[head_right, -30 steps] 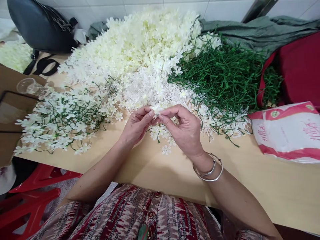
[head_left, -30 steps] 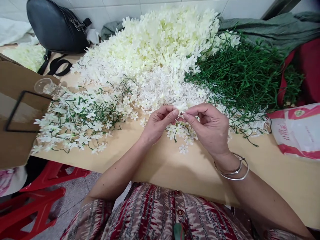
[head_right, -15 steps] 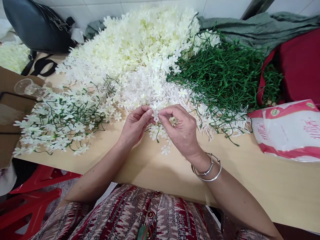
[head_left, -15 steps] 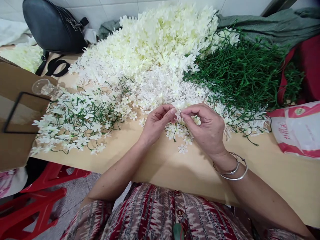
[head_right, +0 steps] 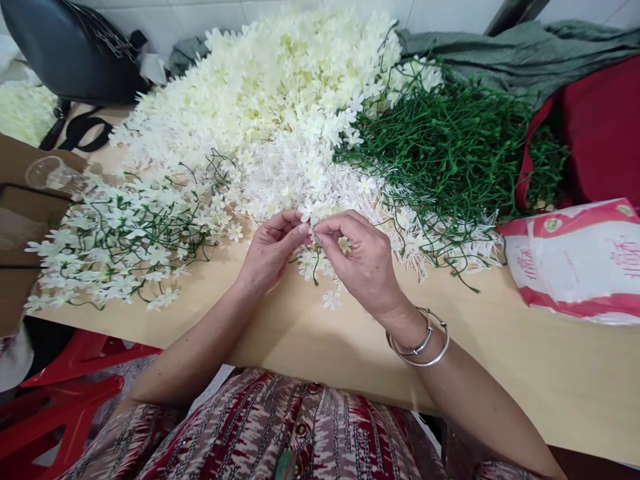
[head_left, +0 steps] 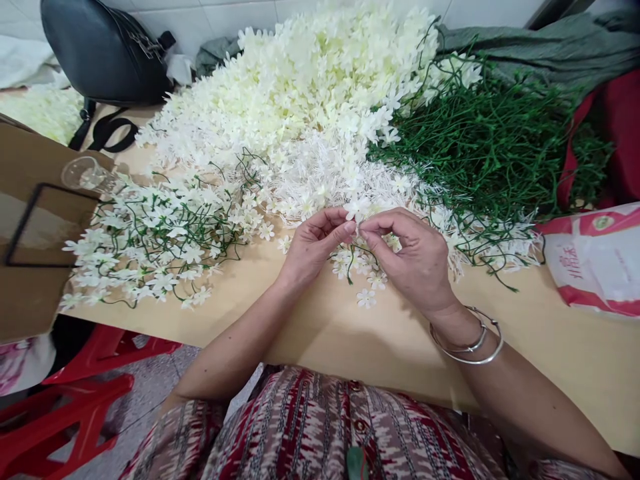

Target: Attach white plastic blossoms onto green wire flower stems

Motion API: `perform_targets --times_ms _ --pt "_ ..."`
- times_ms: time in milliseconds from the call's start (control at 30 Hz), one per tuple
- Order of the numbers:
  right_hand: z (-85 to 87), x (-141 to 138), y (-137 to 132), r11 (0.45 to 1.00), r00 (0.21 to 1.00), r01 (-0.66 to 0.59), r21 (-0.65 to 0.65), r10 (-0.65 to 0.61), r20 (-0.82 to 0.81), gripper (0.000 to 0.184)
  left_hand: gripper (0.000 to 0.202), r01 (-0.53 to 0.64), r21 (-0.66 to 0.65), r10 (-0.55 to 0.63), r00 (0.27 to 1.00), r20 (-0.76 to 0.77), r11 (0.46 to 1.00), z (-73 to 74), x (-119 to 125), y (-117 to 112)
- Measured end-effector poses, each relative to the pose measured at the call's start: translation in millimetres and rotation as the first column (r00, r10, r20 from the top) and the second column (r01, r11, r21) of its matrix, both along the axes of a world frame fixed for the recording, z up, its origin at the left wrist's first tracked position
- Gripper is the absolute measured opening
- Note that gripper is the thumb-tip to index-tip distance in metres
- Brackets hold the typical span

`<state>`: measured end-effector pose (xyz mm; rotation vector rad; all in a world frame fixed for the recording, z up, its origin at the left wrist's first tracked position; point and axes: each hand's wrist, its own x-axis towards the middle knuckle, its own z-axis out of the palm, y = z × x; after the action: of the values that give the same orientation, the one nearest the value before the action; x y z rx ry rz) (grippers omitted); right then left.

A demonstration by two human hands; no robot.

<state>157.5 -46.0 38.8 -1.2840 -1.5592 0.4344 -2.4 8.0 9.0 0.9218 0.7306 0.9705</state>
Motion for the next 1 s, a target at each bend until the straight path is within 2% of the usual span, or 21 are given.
perform_targets --times_ms 100,200,333,467,533,633,700,867,1000 --pt "-2.2 0 0 0.999 0.999 0.009 -0.05 -0.011 -0.047 0.011 0.04 -0.013 0.054 0.014 1.0 -0.021 0.998 -0.8 -1 0" --pt "-6.2 1 0 0.992 0.987 0.005 -0.129 -0.026 -0.16 0.015 0.03 -0.011 0.224 0.039 0.992 -0.122 0.974 0.8 -2 -2" --pt "-12.4 2 1 0.982 0.95 -0.051 -0.183 -0.008 -0.311 0.031 0.019 0.035 0.531 0.149 0.942 -0.3 0.847 2.8 -3 -8" --pt "-17.9 0 2 0.973 0.917 -0.049 -0.226 -0.046 -0.396 0.033 0.016 0.083 0.686 0.265 0.884 -0.386 0.722 3.1 -2 -14" --pt "-18.4 0 4 0.965 0.902 -0.068 -0.253 -0.048 -0.428 0.027 0.019 0.085 0.716 0.307 0.864 -0.4 0.692 2.7 0 -16" --pt "-15.8 -1 5 0.959 0.874 -0.096 -0.265 -0.046 -0.483 0.015 0.025 0.045 0.699 0.343 0.848 -0.405 0.714 0.4 2 -18" --pt "-13.8 -1 6 0.963 0.848 -0.089 -0.255 -0.061 -0.526 0.012 0.02 0.025 0.698 0.352 0.85 -0.391 0.715 -1.8 3 -18" --pt "-15.6 -2 8 0.969 0.795 -0.074 -0.235 -0.085 -0.6 0.012 0.015 0.018 0.776 0.392 0.855 -0.338 0.63 -3.7 5 -16" --pt "-17.5 -3 6 0.966 0.799 -0.083 -0.246 -0.083 -0.595 0.013 0.009 -0.008 0.813 0.462 0.826 -0.323 0.582 -1.1 4 -14"
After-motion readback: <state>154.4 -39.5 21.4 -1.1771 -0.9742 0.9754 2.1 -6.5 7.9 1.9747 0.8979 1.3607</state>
